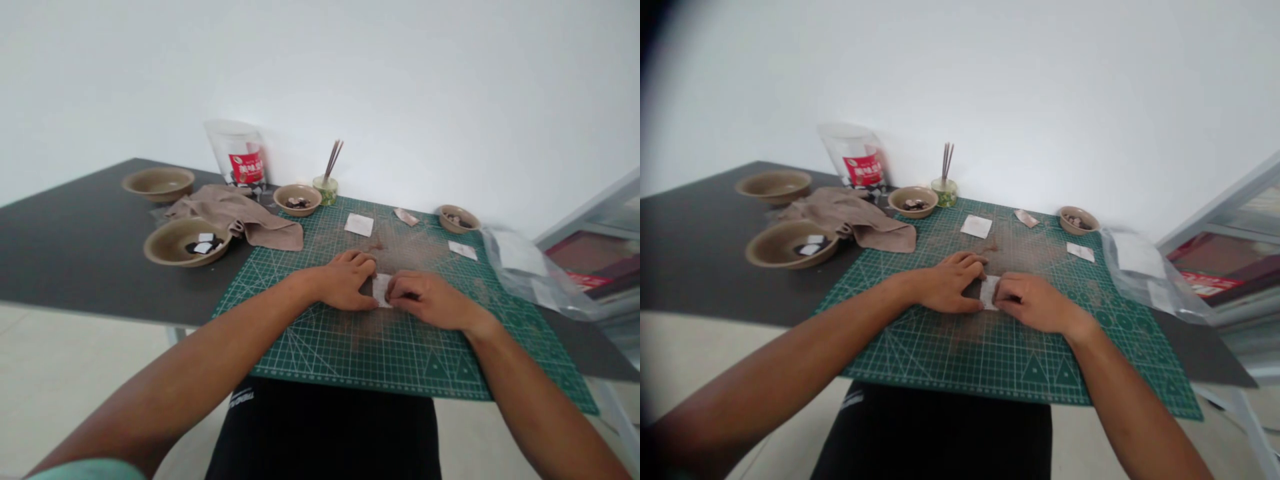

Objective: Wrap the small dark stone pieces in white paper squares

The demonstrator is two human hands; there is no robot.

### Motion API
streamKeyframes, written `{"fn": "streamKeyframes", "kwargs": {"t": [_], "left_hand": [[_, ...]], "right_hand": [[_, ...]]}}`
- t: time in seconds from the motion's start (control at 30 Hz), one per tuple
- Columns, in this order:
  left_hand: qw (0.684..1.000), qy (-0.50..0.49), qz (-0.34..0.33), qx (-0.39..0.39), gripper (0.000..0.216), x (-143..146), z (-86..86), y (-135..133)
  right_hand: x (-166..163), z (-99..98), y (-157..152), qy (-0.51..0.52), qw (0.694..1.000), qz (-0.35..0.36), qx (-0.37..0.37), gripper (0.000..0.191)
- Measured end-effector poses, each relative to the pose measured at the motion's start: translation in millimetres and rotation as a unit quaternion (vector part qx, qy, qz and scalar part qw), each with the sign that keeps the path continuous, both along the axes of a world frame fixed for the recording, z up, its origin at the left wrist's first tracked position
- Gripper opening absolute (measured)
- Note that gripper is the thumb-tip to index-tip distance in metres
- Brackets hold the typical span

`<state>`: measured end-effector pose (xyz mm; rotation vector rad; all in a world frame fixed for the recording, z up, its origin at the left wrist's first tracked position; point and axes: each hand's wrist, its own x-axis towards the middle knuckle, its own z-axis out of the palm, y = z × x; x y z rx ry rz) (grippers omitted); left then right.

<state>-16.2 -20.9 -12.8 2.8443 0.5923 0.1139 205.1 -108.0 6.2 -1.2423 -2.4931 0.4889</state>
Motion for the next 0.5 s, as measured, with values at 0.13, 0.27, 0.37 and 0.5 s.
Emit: {"fn": "streamKeyframes", "kwargs": {"t": [0.13,0.27,0.37,0.5], "left_hand": [[1.000,-0.007,0.003,0.005,0.057,0.3,-0.9,0.5],[1.000,0.004,0.011,0.000,0.058,-0.2,2.9,-2.0],[1.000,0.012,0.010,-0.009,0.058,-0.2,6.7,-4.7],[1.000,0.004,0.006,-0.009,0.059,0.3,6.0,-4.2]], "right_hand": [[-9.5,-4.6,4.8,-0.025,0.998,-0.023,0.058,0.013],[1.3,-2.3,10.6,-0.063,0.992,-0.077,0.077,0.014],[3.4,-0.7,4.4,-0.063,0.997,-0.014,0.047,0.015],[-5.7,-5.6,4.2,-0.064,0.995,0.005,0.072,0.014]]}}
